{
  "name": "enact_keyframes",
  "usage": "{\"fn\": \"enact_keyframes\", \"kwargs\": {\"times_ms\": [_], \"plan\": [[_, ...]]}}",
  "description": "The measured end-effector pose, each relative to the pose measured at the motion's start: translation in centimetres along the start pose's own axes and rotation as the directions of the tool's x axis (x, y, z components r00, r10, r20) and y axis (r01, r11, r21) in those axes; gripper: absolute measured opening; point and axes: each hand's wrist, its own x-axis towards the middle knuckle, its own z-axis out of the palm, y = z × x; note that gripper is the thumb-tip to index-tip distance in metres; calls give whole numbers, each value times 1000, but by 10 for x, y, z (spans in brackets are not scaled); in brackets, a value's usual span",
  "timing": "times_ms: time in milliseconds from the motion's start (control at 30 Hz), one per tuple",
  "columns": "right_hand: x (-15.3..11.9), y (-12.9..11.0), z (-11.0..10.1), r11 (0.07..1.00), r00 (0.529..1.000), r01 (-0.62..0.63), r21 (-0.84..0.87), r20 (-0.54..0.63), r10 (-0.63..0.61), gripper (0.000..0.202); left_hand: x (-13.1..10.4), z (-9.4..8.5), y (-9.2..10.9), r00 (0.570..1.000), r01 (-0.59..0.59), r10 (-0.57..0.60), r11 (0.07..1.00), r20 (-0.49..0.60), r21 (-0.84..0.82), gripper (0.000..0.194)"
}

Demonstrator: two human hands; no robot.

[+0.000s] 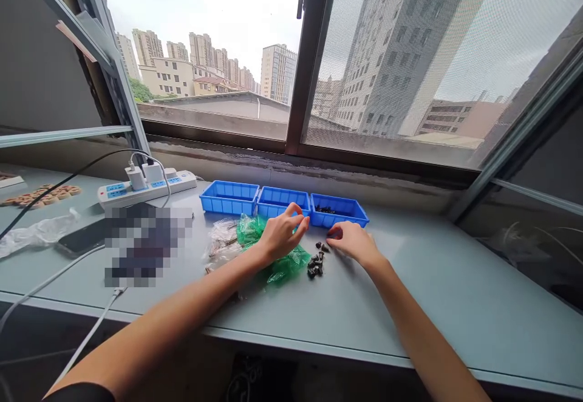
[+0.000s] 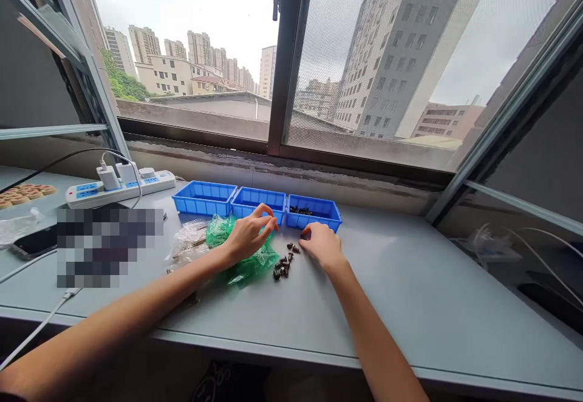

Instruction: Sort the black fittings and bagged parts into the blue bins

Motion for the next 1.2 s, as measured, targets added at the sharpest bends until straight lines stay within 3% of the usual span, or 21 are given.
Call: {"fn": "enact_keyframes", "kwargs": {"times_ms": [167,300,367,500,600,1200], "plan": [[0,-4,4,993,997,74,94,20,-76,21,0,2,0,1000,10,-10,1000,-17,18,34],[3,-4,6,987,997,81,140,-16,-79,24,1,3,1,1000,8,-8,999,-8,33,27],[5,-5,6,963,994,111,245,-49,-102,28,1,2,1,1000,10,-9,999,-7,31,26],[8,-9,4,772,991,130,623,-58,-121,39,0,1,1,1000,3,-3,1000,-11,6,29],[6,-14,1,665,994,75,743,-1,-111,43,0,2,0,1000,-13,13,1000,-14,-13,33],[8,-12,8,406,987,-36,913,96,-127,48,0,4,-2,999,-34,34,999,-41,-5,21]]}}
